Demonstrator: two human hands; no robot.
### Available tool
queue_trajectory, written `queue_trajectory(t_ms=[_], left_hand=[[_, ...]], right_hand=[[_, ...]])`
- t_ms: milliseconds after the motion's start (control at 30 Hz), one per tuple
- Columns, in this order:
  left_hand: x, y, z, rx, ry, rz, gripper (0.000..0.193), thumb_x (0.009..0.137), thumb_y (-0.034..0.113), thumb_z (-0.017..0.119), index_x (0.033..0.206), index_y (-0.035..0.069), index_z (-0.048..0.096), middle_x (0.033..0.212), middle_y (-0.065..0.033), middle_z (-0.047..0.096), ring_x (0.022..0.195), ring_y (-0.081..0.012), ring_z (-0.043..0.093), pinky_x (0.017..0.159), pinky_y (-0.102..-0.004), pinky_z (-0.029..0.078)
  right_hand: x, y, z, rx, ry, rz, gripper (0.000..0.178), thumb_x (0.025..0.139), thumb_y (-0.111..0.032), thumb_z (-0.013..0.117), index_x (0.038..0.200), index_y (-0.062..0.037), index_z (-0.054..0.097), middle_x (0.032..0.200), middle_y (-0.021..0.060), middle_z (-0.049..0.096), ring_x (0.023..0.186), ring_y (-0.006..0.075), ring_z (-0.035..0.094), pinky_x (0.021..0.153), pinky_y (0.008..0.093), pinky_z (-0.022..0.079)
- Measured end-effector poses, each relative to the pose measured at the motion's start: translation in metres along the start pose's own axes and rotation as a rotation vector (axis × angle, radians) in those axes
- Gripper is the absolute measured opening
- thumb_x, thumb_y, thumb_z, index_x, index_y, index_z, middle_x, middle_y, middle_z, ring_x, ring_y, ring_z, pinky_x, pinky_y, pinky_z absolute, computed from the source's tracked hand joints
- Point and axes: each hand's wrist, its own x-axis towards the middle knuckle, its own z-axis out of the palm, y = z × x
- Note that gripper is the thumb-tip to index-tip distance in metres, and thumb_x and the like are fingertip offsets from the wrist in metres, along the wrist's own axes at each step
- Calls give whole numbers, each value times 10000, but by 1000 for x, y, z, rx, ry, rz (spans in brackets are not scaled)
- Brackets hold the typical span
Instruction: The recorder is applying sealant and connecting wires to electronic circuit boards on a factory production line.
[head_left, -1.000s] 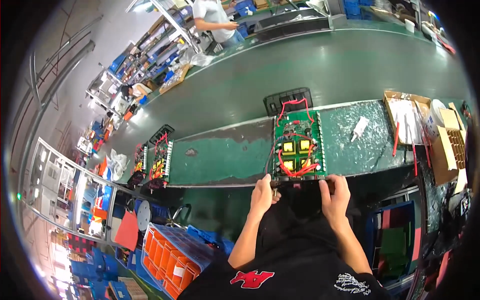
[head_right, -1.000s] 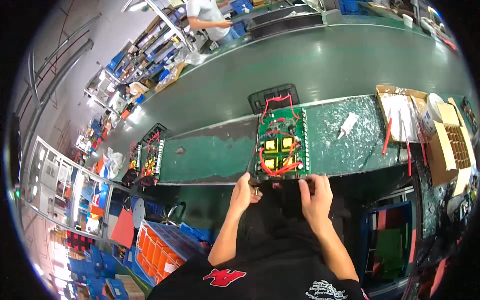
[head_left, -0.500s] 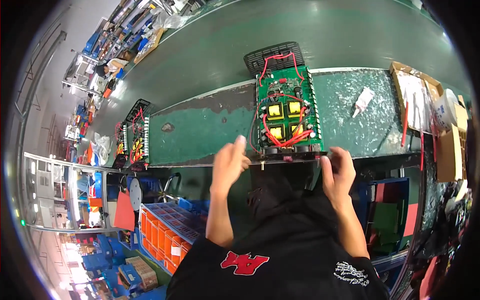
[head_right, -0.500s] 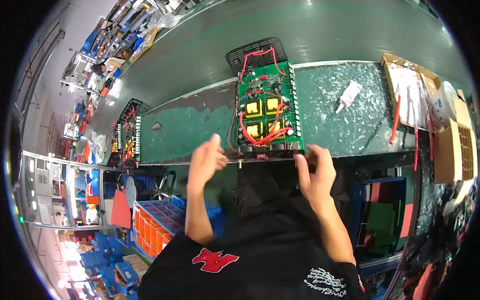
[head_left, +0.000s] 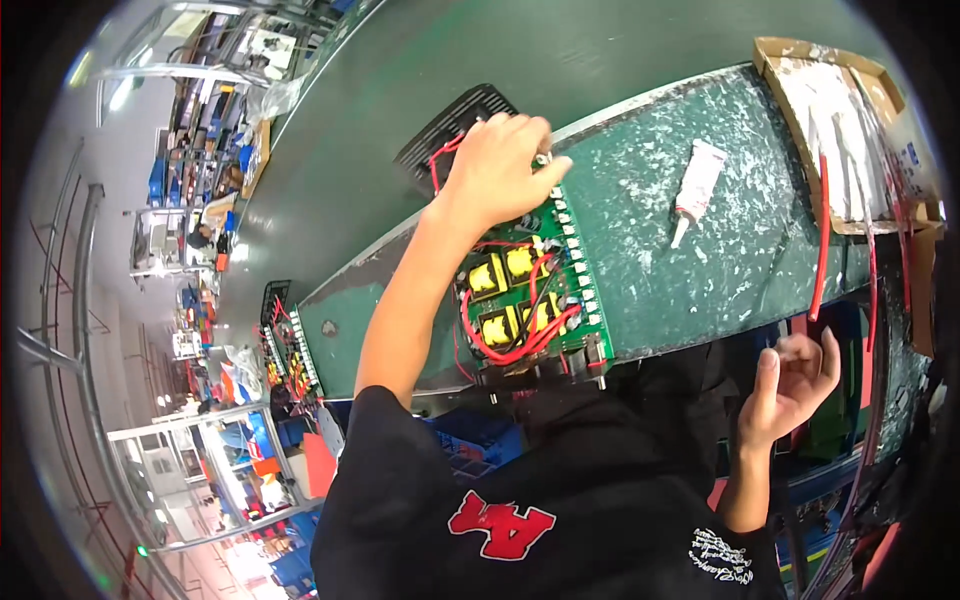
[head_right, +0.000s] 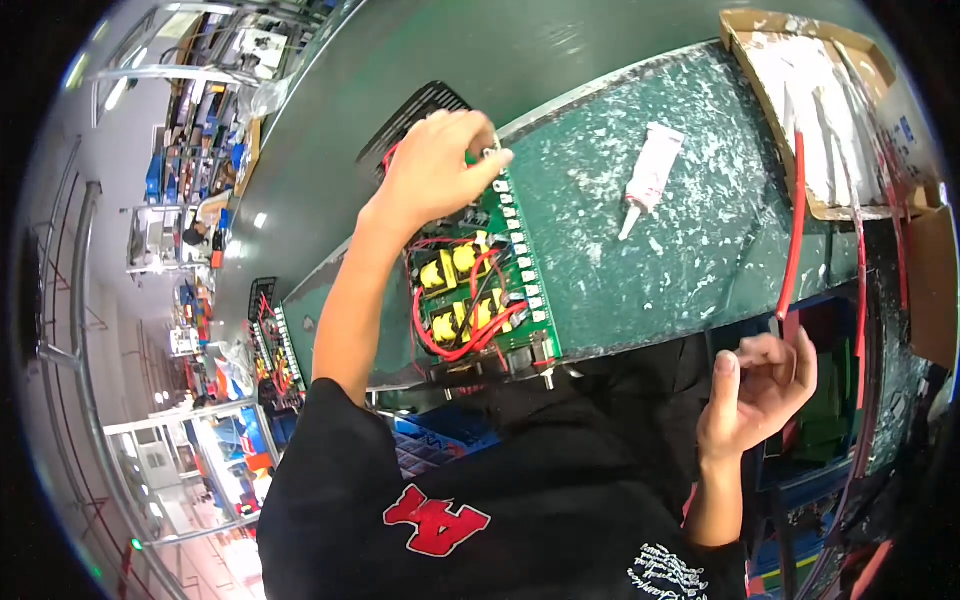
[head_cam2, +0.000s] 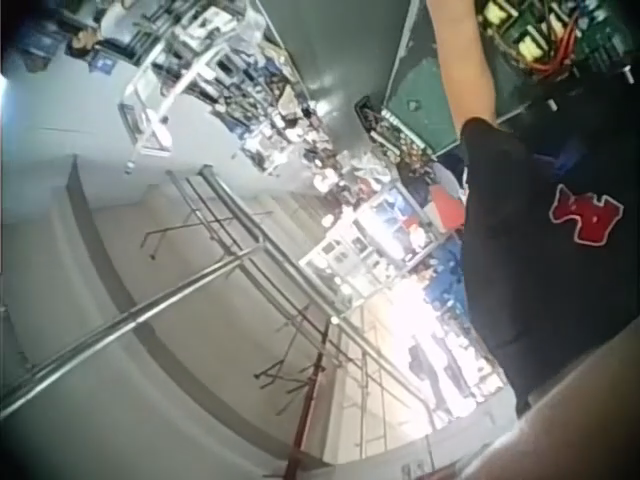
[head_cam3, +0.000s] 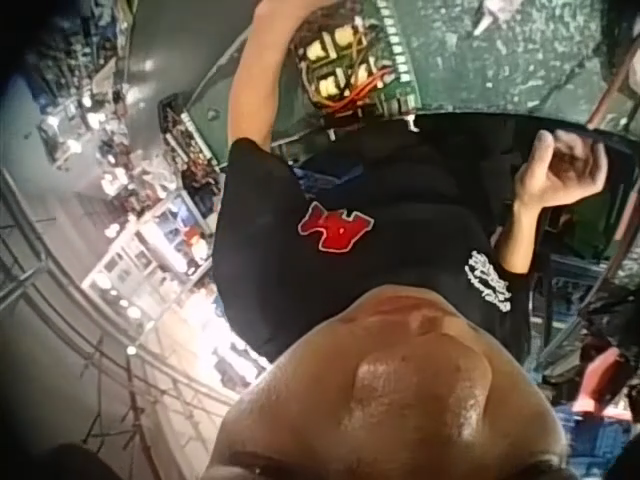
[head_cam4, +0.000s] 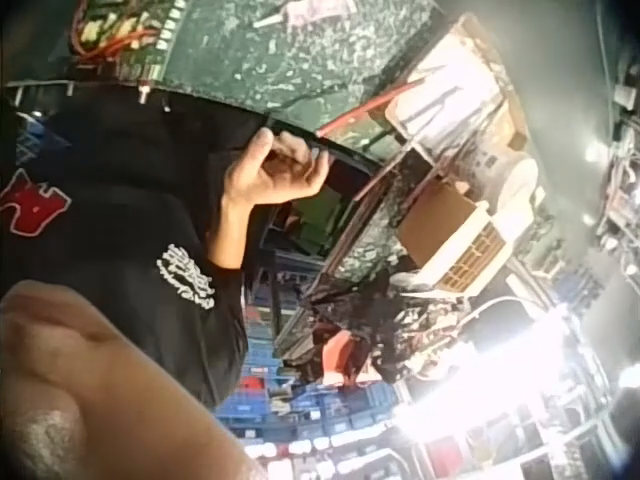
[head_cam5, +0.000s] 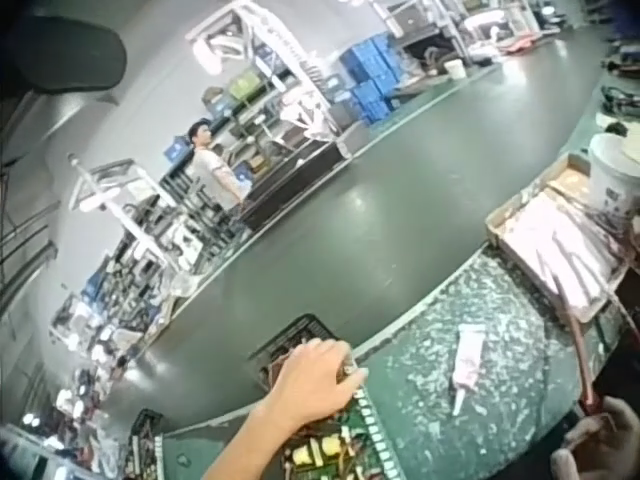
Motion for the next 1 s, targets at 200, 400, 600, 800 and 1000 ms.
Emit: queue_trajectory(t_ms=[200,400,600,800,1000], left_hand=[[5,9,20,175,-66,-250,356,776,327,672,734,-19,603,724,-203,636,742,-380,621,709,-473,491],[16,27,15,192,-56,-425,379,791,358,635,705,-11,638,666,-219,630,685,-395,645,634,-493,503],[12,19,28,266,-37,-471,236,758,216,598,750,-17,632,704,-221,641,691,-394,650,639,-496,510],[5,23,30,257,76,-455,193,779,178,560,843,-4,549,734,-225,635,702,-404,634,649,-503,487],[-7,-2,21,294,158,-383,90,769,102,528,795,18,548,702,-184,616,684,-390,619,625,-489,477]], right_hand=[[30,7,-5,-39,76,-85,356,870,78,601,1215,36,524,956,78,593,777,100,547,701,208,463],[72,-7,4,-402,37,-350,190,947,-21,528,1090,85,593,872,114,633,717,135,586,653,238,483],[68,-3,5,-27,132,-174,300,996,-101,449,1206,91,543,957,187,663,795,183,663,721,281,531],[110,-11,4,-257,226,-193,264,857,-22,692,1102,26,609,917,67,634,771,117,584,724,224,475],[154,-15,6,-633,227,-376,152,862,-120,694,953,-7,649,836,122,648,678,213,625,618,311,497]])
